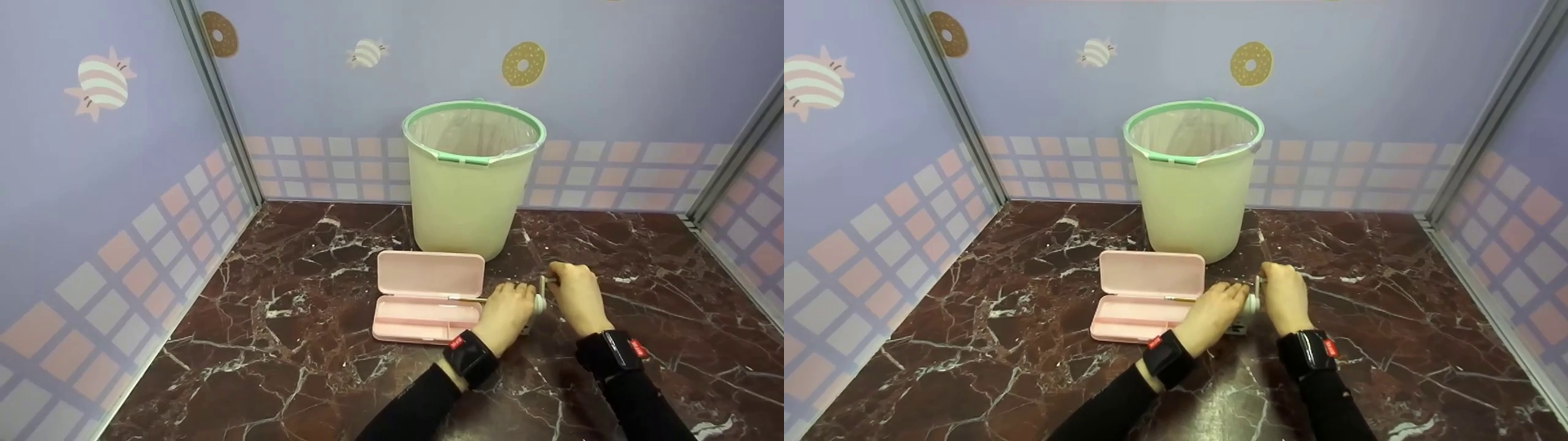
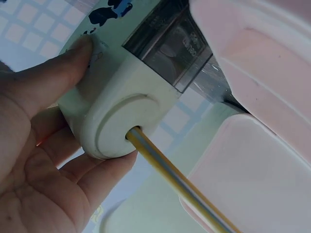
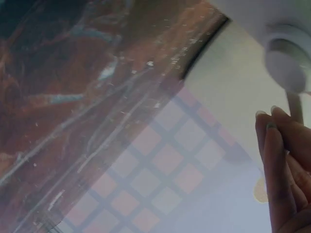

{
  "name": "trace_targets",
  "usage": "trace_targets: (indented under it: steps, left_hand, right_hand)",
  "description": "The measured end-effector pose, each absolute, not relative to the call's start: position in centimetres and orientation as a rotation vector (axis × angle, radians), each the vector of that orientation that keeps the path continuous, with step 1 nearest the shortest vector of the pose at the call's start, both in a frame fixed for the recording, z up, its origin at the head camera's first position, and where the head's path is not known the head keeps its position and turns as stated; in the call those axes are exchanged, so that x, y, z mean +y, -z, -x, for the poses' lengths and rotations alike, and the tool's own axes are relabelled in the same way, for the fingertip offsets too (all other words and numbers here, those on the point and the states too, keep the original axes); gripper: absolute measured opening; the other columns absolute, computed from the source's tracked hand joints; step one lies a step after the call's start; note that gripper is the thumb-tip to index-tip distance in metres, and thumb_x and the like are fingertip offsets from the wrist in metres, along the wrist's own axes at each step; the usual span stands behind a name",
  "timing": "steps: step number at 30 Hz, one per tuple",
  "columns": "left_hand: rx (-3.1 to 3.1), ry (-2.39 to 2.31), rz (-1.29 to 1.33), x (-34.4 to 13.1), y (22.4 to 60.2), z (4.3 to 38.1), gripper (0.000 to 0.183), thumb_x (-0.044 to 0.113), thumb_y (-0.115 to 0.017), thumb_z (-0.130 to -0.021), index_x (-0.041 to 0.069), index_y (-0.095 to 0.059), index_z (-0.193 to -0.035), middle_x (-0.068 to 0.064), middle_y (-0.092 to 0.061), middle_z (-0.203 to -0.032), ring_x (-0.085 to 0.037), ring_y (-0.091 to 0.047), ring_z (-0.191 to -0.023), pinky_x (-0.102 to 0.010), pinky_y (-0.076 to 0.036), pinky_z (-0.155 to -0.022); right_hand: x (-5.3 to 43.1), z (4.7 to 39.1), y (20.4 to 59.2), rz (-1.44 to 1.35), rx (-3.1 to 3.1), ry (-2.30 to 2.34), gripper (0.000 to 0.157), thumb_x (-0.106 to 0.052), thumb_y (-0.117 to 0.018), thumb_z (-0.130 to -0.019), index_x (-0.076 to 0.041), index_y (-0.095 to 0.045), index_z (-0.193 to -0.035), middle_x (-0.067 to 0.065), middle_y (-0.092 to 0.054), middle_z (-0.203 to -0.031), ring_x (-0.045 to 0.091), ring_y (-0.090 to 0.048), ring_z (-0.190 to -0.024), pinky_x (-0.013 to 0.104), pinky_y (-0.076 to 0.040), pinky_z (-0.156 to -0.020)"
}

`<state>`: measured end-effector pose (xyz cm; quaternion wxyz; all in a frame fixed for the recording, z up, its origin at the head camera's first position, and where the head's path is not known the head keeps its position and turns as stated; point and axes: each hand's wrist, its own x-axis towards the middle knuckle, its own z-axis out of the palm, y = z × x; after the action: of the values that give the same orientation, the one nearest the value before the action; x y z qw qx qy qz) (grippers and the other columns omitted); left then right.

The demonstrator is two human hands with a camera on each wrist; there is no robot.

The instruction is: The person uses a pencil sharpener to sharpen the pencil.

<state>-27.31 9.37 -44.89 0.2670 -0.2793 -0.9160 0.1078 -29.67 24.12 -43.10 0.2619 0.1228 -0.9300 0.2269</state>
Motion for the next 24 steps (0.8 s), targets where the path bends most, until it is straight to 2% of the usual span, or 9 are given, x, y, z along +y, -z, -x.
trace_targets:
  steps: [7, 13, 20, 24]
  left_hand:
    - [-2.446, -0.265, 0.783, 9.3, 45.0, 27.4, 0.027, 0.024, -0.053, -0.093, 0.020, -0.067, -0.115, 0.009, -0.070, -0.105, -0.007, -0.063, -0.090, -0.019, -0.050, -0.081]
    - [-2.426, -0.245, 0.801, 8.8, 45.2, 27.6, 0.029, 0.023, -0.052, -0.092, 0.018, -0.068, -0.116, 0.008, -0.070, -0.105, -0.008, -0.064, -0.089, -0.020, -0.050, -0.081]
    - [-2.398, -0.215, 0.808, 8.8, 45.2, 27.8, 0.026, 0.022, -0.054, -0.091, 0.019, -0.070, -0.112, 0.008, -0.071, -0.102, -0.009, -0.064, -0.086, -0.020, -0.051, -0.079]
    - [-2.403, -0.209, 0.830, 9.1, 45.1, 27.7, 0.028, 0.022, -0.055, -0.091, 0.018, -0.069, -0.114, 0.008, -0.070, -0.103, -0.009, -0.064, -0.086, -0.021, -0.051, -0.080]
  right_hand:
    - [24.4, 30.4, 43.5, -0.310, -2.540, -0.627, 0.011, 0.013, -0.072, -0.073, 0.005, -0.069, -0.080, 0.024, -0.071, -0.077, 0.046, -0.067, -0.074, 0.057, -0.051, -0.069]
    - [24.3, 31.0, 44.2, -0.322, -2.569, -0.657, 0.010, 0.012, -0.070, -0.075, 0.006, -0.069, -0.082, 0.023, -0.071, -0.078, 0.042, -0.068, -0.074, 0.054, -0.052, -0.069]
    - [24.5, 31.6, 44.9, -0.336, -2.568, -0.675, 0.012, 0.012, -0.071, -0.072, 0.002, -0.066, -0.073, 0.019, -0.070, -0.072, 0.038, -0.066, -0.068, 0.053, -0.050, -0.065]
    - [25.0, 31.9, 45.5, -0.357, -2.593, -0.661, 0.012, 0.012, -0.072, -0.069, 0.001, -0.067, -0.070, 0.018, -0.070, -0.071, 0.037, -0.065, -0.068, 0.052, -0.049, -0.067]
